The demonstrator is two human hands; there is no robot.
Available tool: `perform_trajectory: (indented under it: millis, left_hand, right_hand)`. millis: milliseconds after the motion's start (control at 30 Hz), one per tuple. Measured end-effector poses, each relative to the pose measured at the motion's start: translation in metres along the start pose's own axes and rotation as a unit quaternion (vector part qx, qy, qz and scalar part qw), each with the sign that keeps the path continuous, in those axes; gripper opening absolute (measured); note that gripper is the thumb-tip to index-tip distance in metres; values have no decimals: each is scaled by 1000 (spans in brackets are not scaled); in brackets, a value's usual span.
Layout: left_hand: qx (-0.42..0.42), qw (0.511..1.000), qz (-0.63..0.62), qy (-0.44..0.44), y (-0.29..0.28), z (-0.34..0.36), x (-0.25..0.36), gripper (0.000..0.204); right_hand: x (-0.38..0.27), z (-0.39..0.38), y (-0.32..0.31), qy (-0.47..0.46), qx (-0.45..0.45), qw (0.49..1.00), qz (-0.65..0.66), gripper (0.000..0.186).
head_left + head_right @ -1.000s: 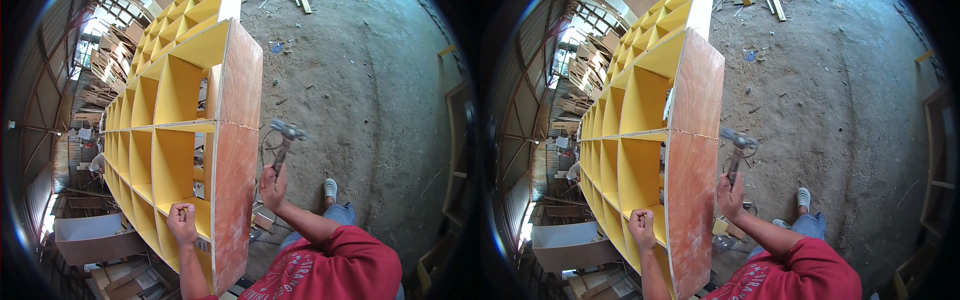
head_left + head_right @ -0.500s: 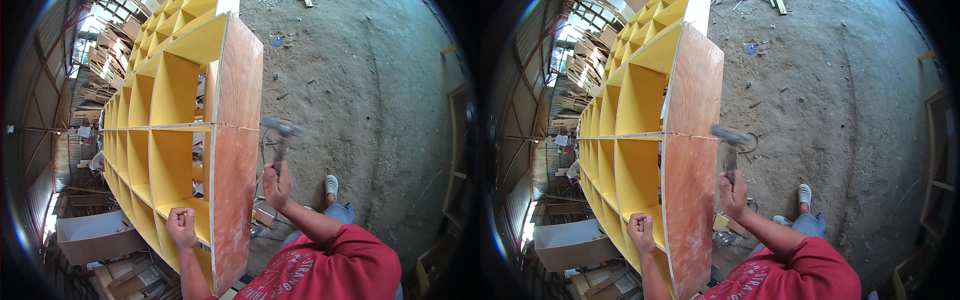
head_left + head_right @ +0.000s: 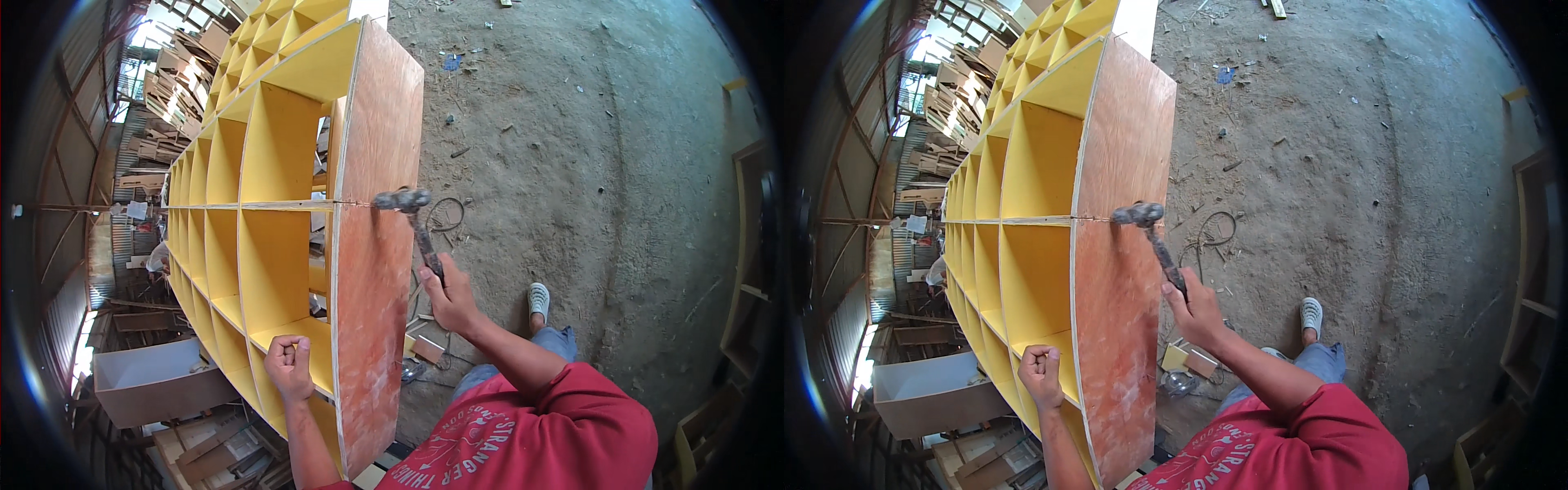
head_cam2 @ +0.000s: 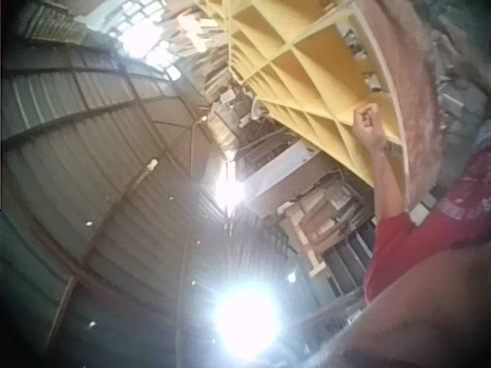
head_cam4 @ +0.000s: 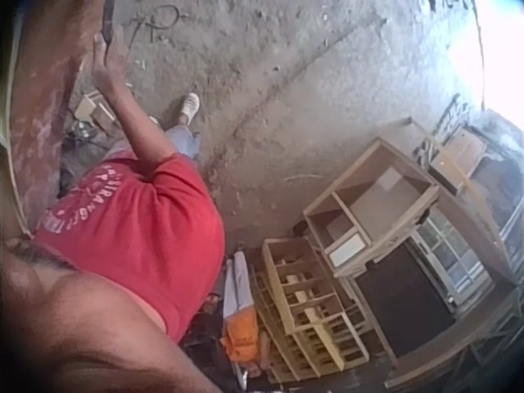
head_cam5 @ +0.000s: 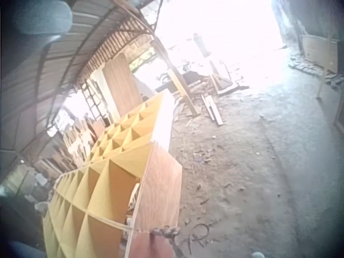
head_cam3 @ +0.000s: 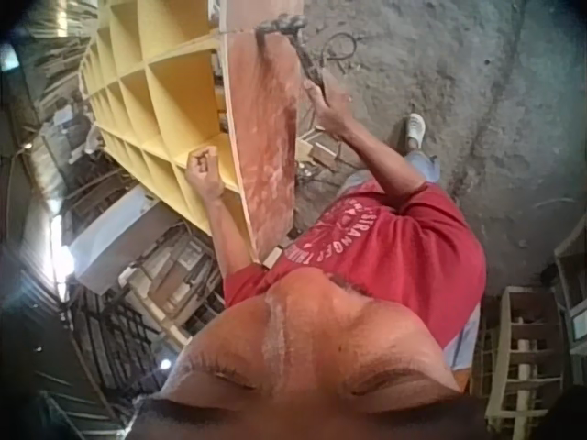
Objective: The person hammers nails into the wooden frame of a large yellow shelving unit using a hammer. The person hammers at various points along the edges of the plywood backing and sides to secure the structure.
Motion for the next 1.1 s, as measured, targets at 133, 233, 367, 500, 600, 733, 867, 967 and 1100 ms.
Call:
perform_trajectory:
  millis: [133,233,367,500,600,733,867,967,1100]
  left_hand:
    - [-2,1000,-14,-4,4,0,1,12]
    - [-13,1000,-14,-3,0,-1,-1,10]
    - [28,998,-62,11,5,8,14,14]
    - [-80,993,-52,69,32,13,75,10]
    - [-220,967,21,127,97,11,128,9]
    - [-270,957,-21,102,135,4,145,11]
    - [-324,933,-153,-12,160,0,142,13]
    - [-333,933,-137,-25,170,6,144,14]
    - [-354,933,-45,-35,175,16,147,16]
  right_hand:
    - [-1,1,-6,-30,78,996,6,24]
    - [-9,4,-19,14,-22,999,-19,24]
    - [-9,4,-19,0,-6,996,-87,25]
    - [-43,-14,-30,-53,-5,997,-52,24]
    - [-66,-36,-44,-61,-27,998,-12,27]
    - [-92,-49,-40,-116,-103,982,107,34]
    - [-92,-44,-51,-156,-48,978,128,33]
    - [-95,-31,-62,-81,-79,976,186,31]
    - [-88,-14,-70,-45,-99,971,214,31]
Point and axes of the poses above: each hand's wrist, its own z-axis towards the middle knuckle, its own y-axis out of the palm, x = y × z, the point moved 4 cm from there along z, towards the middle knuckle, and after that the axes turned 7 degrees about -z, right-handed, at the moved point
